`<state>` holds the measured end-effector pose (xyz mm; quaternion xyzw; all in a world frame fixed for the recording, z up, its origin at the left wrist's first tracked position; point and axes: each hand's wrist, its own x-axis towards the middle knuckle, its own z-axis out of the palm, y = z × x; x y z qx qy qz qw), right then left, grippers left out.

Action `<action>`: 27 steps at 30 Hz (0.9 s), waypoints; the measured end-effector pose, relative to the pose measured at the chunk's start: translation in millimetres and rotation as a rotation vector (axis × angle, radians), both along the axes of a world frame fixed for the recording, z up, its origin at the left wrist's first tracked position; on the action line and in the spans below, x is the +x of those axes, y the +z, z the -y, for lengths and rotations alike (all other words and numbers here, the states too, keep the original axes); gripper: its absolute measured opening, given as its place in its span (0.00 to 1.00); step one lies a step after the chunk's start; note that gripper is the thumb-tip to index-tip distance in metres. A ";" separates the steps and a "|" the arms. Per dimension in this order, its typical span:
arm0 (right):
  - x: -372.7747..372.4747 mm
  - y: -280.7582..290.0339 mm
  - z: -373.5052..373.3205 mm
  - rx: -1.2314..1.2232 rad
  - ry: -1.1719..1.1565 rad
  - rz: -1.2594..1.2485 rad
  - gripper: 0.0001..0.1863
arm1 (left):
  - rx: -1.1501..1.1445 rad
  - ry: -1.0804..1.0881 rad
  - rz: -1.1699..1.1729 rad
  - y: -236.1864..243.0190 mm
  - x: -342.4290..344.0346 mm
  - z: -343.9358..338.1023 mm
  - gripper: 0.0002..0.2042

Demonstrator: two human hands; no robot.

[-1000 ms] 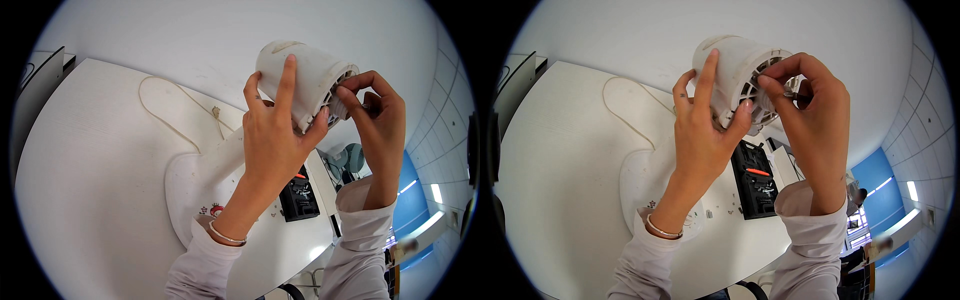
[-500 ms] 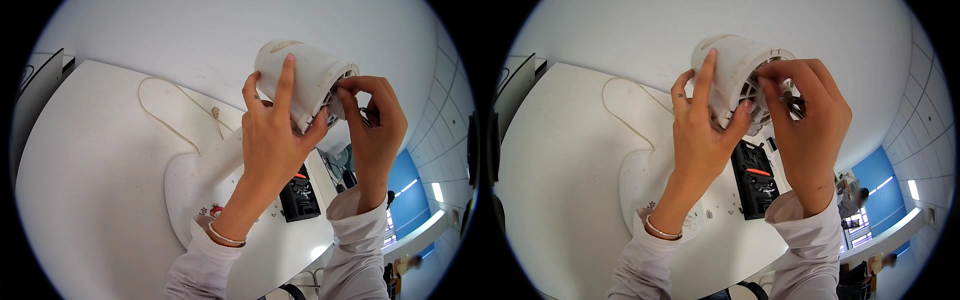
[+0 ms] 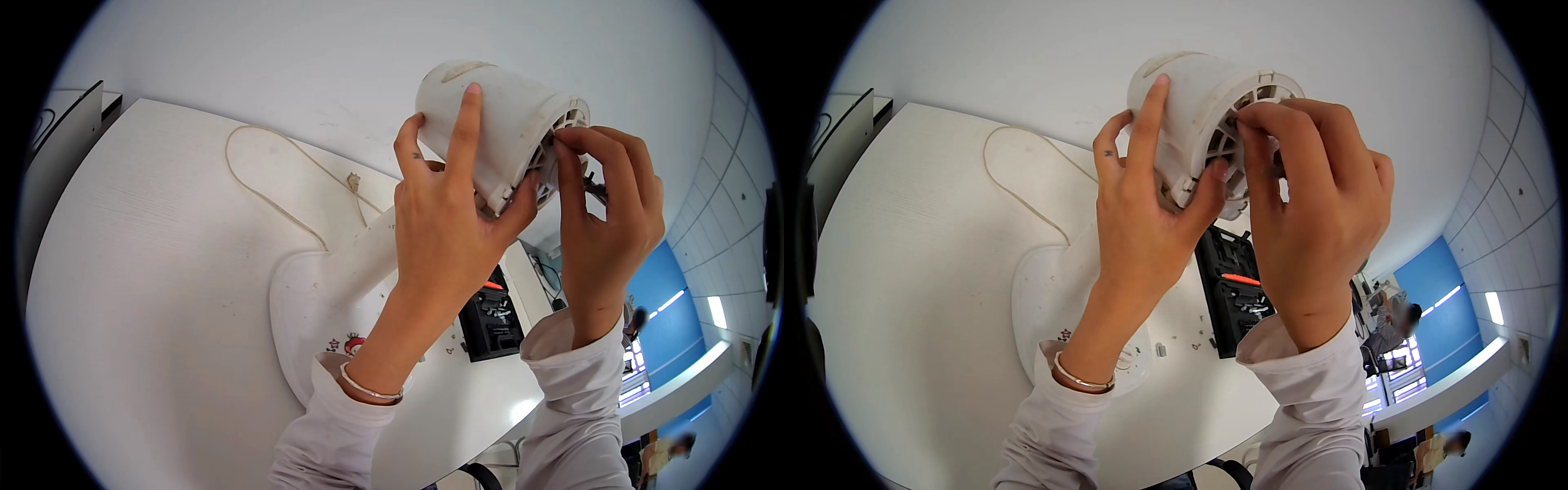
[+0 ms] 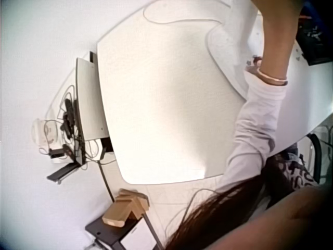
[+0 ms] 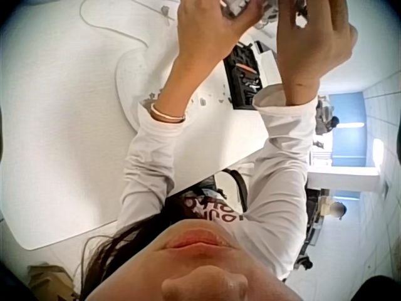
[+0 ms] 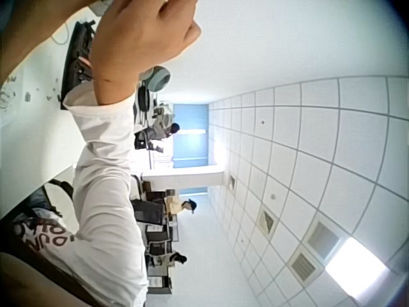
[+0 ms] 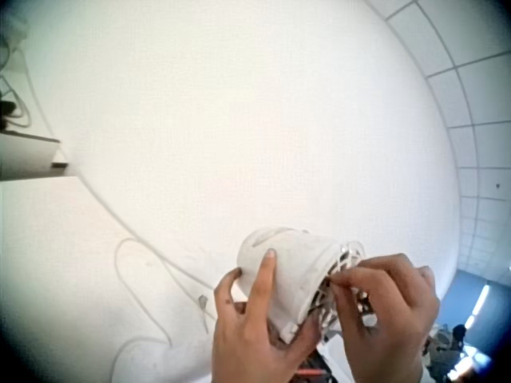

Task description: The person uses a screwdriver to remove screws from the back of a white fan motor housing. They repeatedly loosen and remove screws, rotate the housing, and inspect the internal components while working at a white table.

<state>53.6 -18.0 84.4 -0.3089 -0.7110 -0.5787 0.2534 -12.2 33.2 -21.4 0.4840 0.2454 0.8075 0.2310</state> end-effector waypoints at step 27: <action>-2.2 -10.9 1.9 0.065 -0.068 -0.048 0.11 | 0.016 0.000 -0.001 -0.1 -0.1 1.2 0.34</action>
